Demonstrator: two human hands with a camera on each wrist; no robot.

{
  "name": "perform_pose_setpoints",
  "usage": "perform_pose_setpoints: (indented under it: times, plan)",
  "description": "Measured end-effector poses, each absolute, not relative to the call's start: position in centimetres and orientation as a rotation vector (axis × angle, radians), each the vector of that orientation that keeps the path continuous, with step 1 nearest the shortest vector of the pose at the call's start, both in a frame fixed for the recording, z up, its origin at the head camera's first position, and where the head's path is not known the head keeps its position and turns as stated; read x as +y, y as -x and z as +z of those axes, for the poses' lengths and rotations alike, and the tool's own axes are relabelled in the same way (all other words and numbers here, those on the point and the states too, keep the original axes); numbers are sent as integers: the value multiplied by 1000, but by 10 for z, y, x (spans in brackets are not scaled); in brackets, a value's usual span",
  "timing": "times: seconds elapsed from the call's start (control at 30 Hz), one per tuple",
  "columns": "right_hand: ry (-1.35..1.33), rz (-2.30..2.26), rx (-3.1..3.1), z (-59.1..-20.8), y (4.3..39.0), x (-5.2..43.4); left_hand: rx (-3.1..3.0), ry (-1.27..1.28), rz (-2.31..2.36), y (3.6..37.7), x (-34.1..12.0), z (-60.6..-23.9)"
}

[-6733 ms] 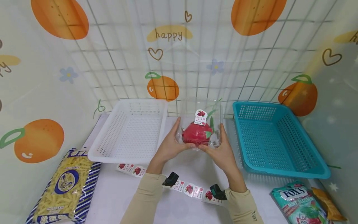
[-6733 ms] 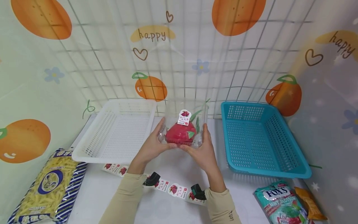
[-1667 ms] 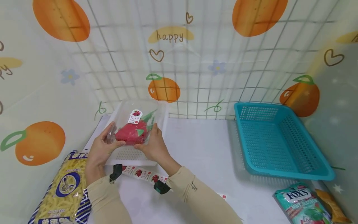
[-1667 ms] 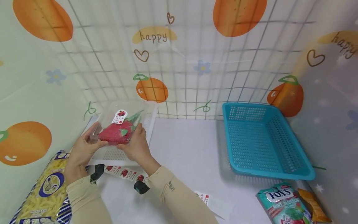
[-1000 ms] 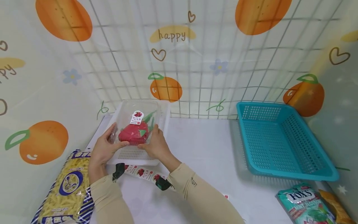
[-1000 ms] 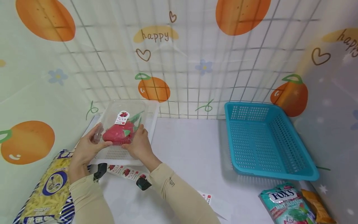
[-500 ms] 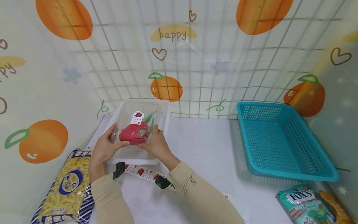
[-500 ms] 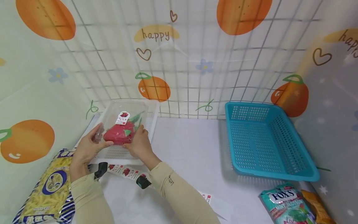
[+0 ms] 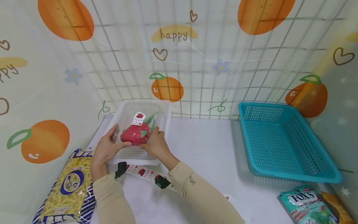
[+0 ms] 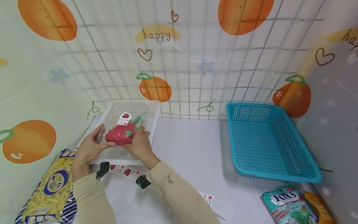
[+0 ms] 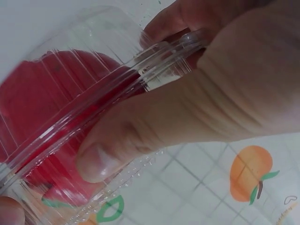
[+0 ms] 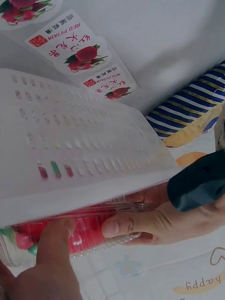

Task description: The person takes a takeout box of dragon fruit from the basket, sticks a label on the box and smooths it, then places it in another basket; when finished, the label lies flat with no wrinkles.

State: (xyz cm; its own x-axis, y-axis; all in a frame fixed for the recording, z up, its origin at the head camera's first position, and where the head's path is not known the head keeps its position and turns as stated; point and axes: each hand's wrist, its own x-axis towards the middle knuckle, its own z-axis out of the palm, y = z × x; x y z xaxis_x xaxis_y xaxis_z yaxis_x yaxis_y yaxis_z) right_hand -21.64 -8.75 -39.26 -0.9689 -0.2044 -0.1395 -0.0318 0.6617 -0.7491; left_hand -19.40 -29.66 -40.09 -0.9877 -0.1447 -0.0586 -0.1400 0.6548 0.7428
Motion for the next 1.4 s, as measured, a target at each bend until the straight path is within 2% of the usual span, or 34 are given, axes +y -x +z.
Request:
perform_pose_setpoints:
  times: [0.43, 1.4]
  plan:
    - [151, -1152, 2695, -390, 216, -94, -2901, -343, -1240, 198, -294, -401]
    - [228, -877, 2797, -396, 224, -103, -2981, -381, -1099, 204, -293, -403]
